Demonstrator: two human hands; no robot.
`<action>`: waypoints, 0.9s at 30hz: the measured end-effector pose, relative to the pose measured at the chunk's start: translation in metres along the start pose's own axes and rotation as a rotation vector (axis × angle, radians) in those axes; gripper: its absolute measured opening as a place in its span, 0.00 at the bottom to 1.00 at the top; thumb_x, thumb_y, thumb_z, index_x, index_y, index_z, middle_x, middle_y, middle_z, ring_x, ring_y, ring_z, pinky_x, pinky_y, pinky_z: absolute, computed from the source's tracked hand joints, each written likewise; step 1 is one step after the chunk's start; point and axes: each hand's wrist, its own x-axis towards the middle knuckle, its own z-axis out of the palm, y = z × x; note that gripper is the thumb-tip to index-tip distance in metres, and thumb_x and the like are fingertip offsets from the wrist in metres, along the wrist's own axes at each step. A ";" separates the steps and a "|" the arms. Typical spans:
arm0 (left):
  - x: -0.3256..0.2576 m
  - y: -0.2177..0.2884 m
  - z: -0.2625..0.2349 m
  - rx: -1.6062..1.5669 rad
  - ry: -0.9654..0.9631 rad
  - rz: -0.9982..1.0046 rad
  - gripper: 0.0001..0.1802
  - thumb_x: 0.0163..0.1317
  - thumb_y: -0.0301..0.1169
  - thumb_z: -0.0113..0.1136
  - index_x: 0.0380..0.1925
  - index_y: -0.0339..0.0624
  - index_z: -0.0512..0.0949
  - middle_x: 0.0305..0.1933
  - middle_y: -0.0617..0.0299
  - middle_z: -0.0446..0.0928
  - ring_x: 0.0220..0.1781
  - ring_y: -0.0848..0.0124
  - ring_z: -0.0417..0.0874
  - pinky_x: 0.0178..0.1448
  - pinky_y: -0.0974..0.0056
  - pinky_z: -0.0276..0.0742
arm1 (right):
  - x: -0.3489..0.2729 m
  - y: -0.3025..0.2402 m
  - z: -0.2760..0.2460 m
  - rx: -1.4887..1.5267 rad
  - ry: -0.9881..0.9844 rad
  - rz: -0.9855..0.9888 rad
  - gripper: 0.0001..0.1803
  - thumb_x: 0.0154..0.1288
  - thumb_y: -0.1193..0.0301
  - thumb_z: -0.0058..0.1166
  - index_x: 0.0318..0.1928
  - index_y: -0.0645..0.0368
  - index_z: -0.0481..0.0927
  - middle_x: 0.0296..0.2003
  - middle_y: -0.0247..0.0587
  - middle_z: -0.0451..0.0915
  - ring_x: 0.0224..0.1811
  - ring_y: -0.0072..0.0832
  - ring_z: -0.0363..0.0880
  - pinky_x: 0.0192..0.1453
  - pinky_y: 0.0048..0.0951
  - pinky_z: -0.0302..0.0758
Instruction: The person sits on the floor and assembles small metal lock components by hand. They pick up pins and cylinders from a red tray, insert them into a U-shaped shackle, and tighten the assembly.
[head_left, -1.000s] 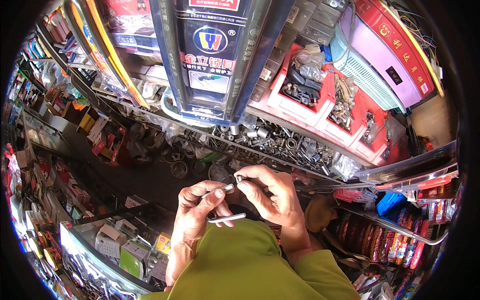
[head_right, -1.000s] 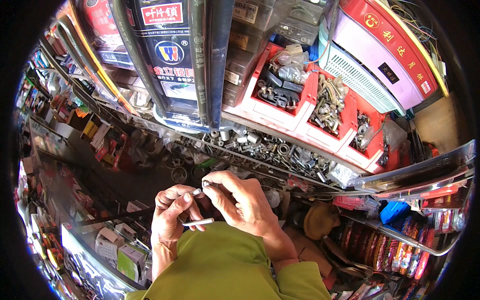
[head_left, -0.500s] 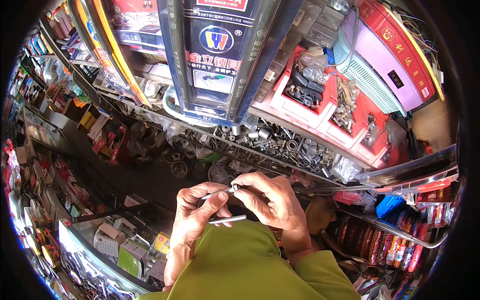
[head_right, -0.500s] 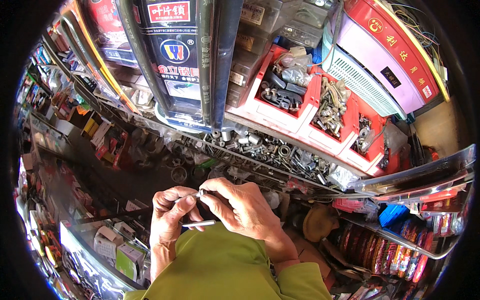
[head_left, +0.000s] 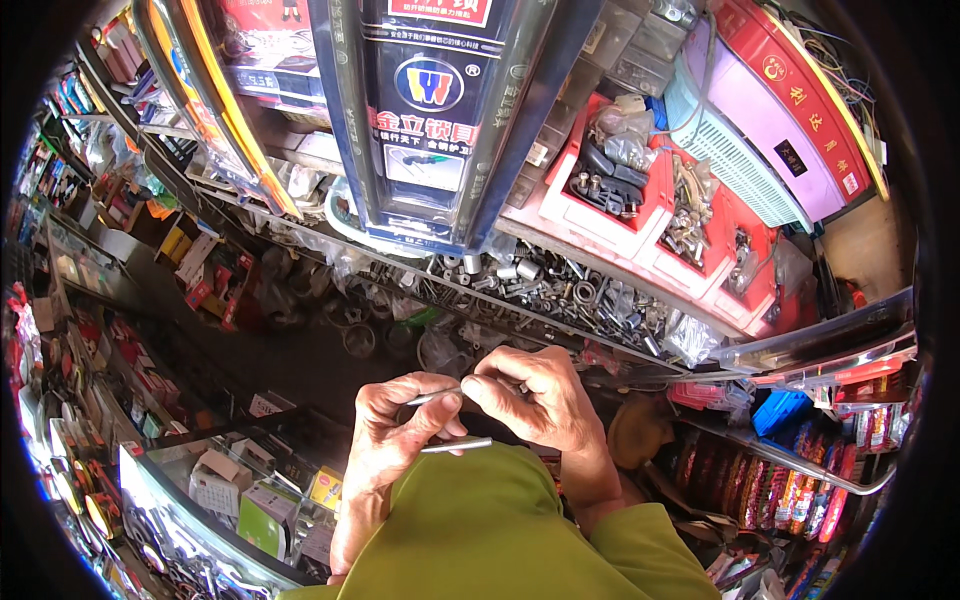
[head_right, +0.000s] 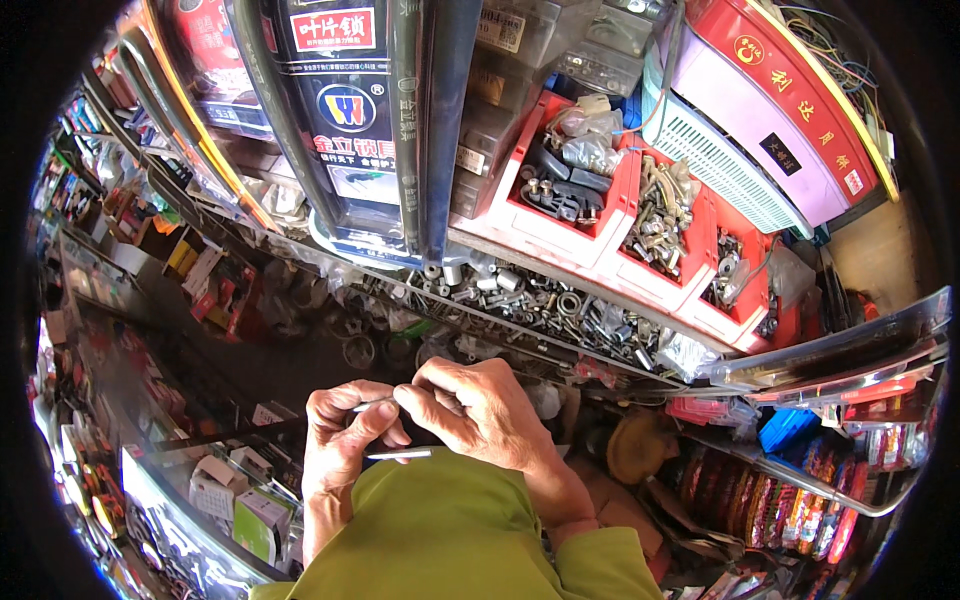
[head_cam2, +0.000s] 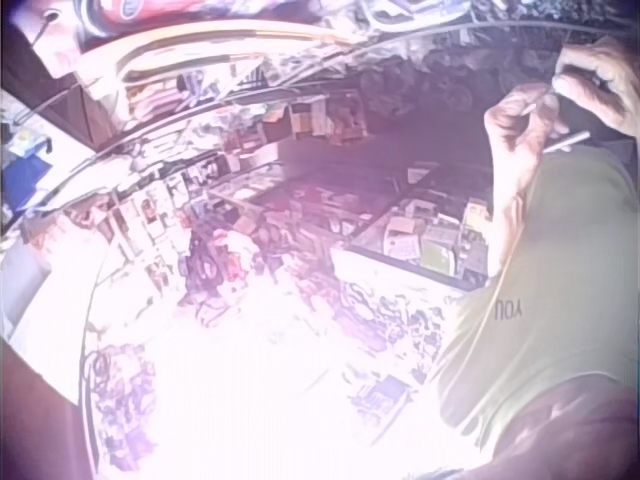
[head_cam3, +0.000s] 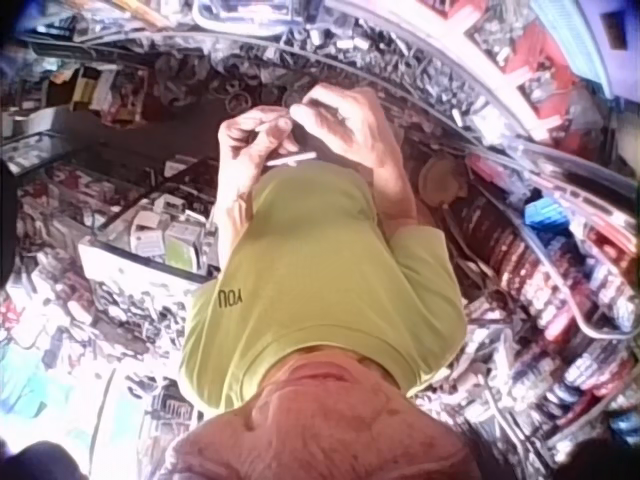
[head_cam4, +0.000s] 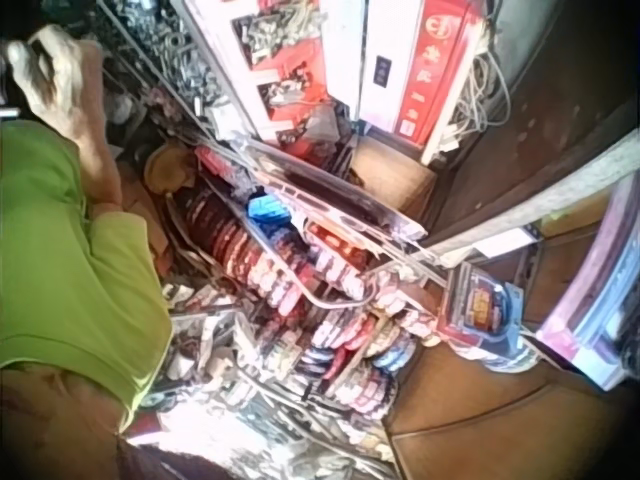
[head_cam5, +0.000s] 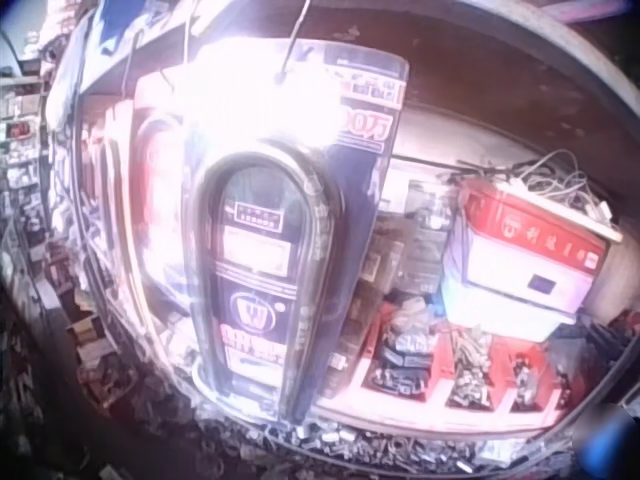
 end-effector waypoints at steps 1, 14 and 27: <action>-0.001 0.000 0.000 -0.007 0.000 0.005 0.10 0.60 0.29 0.65 0.33 0.30 0.82 0.21 0.54 0.80 0.19 0.70 0.81 0.24 0.67 0.80 | 0.001 0.001 0.000 0.008 -0.012 -0.006 0.09 0.65 0.71 0.59 0.31 0.65 0.80 0.17 0.37 0.74 0.16 0.19 0.71 0.21 0.23 0.65; 0.003 -0.003 -0.001 -0.117 -0.029 -0.059 0.09 0.61 0.28 0.64 0.34 0.30 0.83 0.21 0.56 0.80 0.19 0.73 0.80 0.25 0.70 0.78 | -0.003 -0.003 0.001 0.157 0.117 0.048 0.11 0.67 0.70 0.56 0.34 0.67 0.77 0.19 0.41 0.78 0.20 0.19 0.71 0.24 0.26 0.67; 0.001 -0.003 -0.001 -0.042 0.032 -0.045 0.07 0.57 0.26 0.66 0.30 0.31 0.83 0.22 0.56 0.80 0.18 0.71 0.80 0.23 0.67 0.80 | -0.002 0.001 0.003 0.014 0.024 0.010 0.11 0.65 0.69 0.59 0.32 0.66 0.78 0.15 0.39 0.73 0.15 0.22 0.70 0.20 0.25 0.65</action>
